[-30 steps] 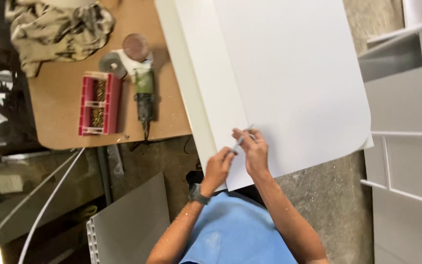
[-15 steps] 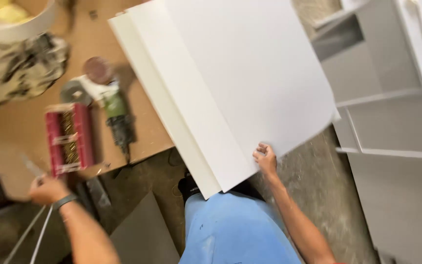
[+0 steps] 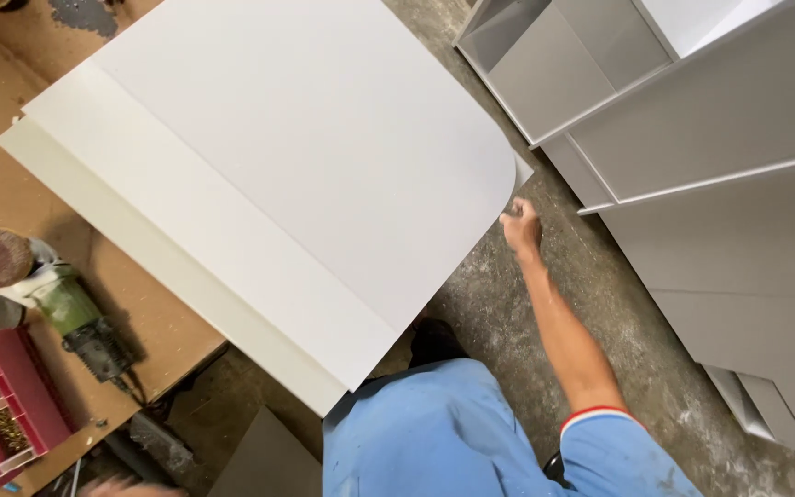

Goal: The recorder uses a jigsaw to cut a rounded corner on a white wood panel and then uses an angle grinder with a sanding disc to smooth the edges.

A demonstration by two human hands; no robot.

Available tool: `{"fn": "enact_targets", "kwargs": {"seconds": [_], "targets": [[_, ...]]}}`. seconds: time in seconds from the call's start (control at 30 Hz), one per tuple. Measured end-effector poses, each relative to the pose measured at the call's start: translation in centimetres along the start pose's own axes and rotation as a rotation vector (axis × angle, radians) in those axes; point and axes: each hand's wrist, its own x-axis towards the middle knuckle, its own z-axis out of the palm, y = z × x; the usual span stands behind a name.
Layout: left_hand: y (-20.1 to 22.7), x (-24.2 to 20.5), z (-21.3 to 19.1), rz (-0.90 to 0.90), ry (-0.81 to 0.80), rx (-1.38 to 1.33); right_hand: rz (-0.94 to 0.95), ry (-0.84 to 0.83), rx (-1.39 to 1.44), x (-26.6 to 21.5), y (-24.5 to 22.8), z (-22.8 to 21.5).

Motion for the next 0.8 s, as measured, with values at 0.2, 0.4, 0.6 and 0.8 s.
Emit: {"fn": "enact_targets", "kwargs": {"seconds": [0.2, 0.4, 0.6, 0.8], "targets": [[14.7, -18.7, 19.1, -0.072, -0.091, 0.076, -0.487, -0.072, -0.311, 20.4, 2.4, 3.9], [13.8, -21.7, 27.1, -0.088, 0.145, 0.269, -0.559, -0.081, -0.397, 23.0, -2.4, 5.8], [11.9, -21.8, 28.9, -0.089, 0.309, 0.264, -0.556, -0.136, -0.327, 22.3, -3.5, 4.2], [9.9, -25.4, 28.1, -0.104, 0.395, 0.275, -0.5, -0.281, -0.394, 21.2, -0.6, 1.8]]}}
